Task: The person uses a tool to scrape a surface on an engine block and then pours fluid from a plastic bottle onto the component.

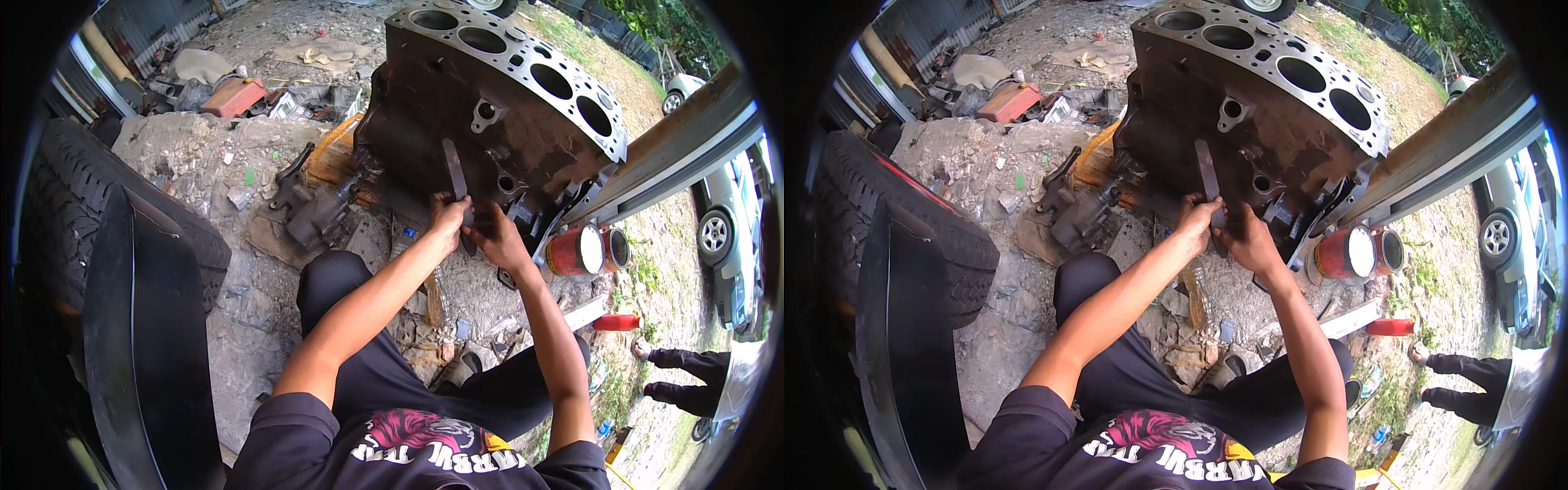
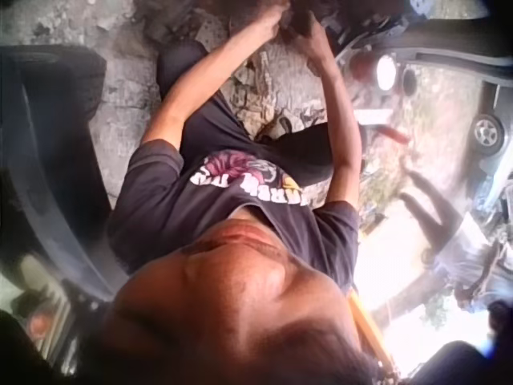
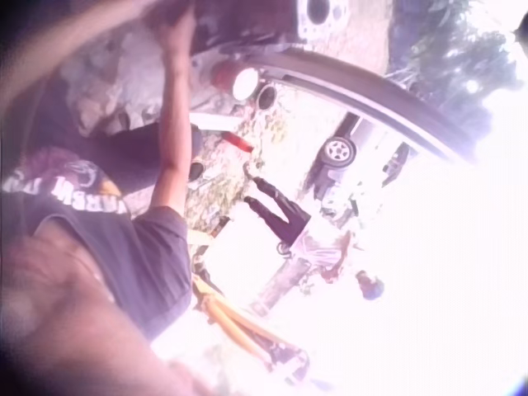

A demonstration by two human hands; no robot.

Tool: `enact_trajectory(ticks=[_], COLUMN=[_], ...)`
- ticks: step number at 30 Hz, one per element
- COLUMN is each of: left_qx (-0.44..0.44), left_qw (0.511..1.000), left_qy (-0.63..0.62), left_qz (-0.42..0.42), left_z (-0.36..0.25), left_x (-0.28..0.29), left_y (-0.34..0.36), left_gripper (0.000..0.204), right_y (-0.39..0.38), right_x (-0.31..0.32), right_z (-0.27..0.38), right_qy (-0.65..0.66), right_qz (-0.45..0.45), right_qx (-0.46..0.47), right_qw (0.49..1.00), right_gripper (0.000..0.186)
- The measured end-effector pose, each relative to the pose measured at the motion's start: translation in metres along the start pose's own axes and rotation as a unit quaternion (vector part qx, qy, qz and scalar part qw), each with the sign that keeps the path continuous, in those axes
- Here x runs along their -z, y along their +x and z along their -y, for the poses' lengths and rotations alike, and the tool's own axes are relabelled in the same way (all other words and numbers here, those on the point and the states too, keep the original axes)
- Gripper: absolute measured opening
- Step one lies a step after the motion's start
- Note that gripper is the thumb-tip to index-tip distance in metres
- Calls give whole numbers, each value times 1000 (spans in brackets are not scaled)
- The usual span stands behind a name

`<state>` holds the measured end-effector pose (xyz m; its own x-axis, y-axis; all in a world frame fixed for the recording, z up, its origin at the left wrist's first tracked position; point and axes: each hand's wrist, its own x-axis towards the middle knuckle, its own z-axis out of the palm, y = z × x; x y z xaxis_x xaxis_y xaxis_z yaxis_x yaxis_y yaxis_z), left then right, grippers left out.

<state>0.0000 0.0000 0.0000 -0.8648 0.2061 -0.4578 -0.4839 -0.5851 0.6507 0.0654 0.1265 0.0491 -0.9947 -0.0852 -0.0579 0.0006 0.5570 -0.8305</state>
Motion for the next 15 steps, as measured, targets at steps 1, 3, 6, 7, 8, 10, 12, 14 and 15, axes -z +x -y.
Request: enact_trajectory(ticks=[1,3,6,7,8,10,12,14,15], left_qx=[2,13,24,20,16,-30,-80,-48,-9], left_qw=[999,998,999,1000,999,994,983,948,911], left_qy=[-32,-65,-35,0,35,96,158,297,391], left_qz=[1,4,13,15,18,31,47,102,135], left_z=[5,0,-15,-13,-12,-16,-30,-52,-84], left_x=[-7,-10,-7,-10,-12,-8,4,11,9], left_y=[2,2,-8,-11,-15,-24,-35,-28,-42], left_gripper=[44,43,33,29,25,25,41,52,55], right_y=[2,7,16,18,20,21,20,13,5], right_x=[9,10,-2,1,5,10,10,13,11], right_z=[-3,-8,-14,-16,-18,-9,15,-8,-19], right_qy=[3,19,-15,-71,-127,-197,-215,-252,-265], right_qz=[8,10,-2,-1,0,-3,-5,-32,-46], right_qx=[-5,-10,18,47,76,66,26,54,65], right_qw=[1000,1000,1000,996,989,978,976,966,961], right_gripper=[85,83,80,79,78,76,63,57,54])
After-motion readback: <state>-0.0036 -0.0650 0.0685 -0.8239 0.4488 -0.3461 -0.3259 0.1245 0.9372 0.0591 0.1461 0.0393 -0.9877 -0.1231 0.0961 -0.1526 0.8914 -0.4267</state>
